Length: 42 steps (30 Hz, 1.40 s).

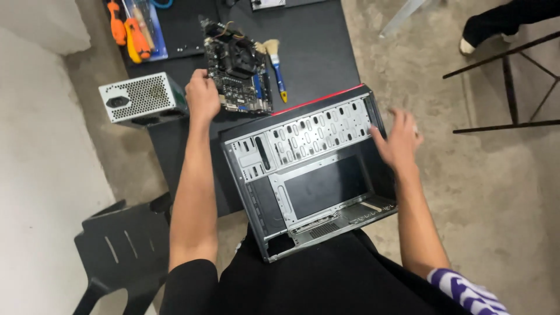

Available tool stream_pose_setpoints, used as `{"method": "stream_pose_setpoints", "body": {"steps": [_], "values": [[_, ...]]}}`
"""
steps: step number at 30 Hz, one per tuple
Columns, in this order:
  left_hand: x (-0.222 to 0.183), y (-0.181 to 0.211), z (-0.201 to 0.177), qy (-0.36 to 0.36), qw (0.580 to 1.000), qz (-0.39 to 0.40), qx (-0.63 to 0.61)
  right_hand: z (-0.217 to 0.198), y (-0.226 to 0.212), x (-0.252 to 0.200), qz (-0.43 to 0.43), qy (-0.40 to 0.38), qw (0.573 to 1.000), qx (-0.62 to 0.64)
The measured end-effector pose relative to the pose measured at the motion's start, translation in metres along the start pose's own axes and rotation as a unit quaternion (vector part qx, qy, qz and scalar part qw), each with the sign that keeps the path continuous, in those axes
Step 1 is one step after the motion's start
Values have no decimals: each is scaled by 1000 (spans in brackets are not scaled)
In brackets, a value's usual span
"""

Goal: Checking the CPU fan mounting on a motherboard and then installing the motherboard into a computer case using a screwdriver.

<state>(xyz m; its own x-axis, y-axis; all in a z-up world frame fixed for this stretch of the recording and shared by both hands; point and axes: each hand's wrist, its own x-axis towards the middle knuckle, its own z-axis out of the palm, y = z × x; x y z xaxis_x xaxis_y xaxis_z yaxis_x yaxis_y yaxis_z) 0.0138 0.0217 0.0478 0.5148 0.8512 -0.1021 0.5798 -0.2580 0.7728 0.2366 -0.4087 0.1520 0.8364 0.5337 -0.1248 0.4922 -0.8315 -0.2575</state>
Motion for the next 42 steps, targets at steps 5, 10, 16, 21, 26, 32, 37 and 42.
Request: {"method": "stream_pose_setpoints", "body": {"steps": [5,10,16,21,26,32,37,42], "values": [[19,-10,1,32,999,-4,-20,27,53,-31,29,-92,982,160],[-6,34,-27,41,998,-12,-44,54,75,-26,39,-70,978,192],[-4,49,-46,100,992,1,-74,71,85,-11,37,-60,974,217],[-12,57,-70,143,978,71,-137,79,75,-4,32,-49,974,218],[-40,52,-94,133,951,136,-243,75,58,-1,22,-34,974,224],[-143,102,-131,109,936,213,-259,17,-9,-27,-165,189,944,213],[-227,103,-104,57,937,132,-318,0,-54,-25,-51,-151,769,619],[-280,115,-50,20,930,83,-357,11,-38,-18,26,-227,648,726]]}}
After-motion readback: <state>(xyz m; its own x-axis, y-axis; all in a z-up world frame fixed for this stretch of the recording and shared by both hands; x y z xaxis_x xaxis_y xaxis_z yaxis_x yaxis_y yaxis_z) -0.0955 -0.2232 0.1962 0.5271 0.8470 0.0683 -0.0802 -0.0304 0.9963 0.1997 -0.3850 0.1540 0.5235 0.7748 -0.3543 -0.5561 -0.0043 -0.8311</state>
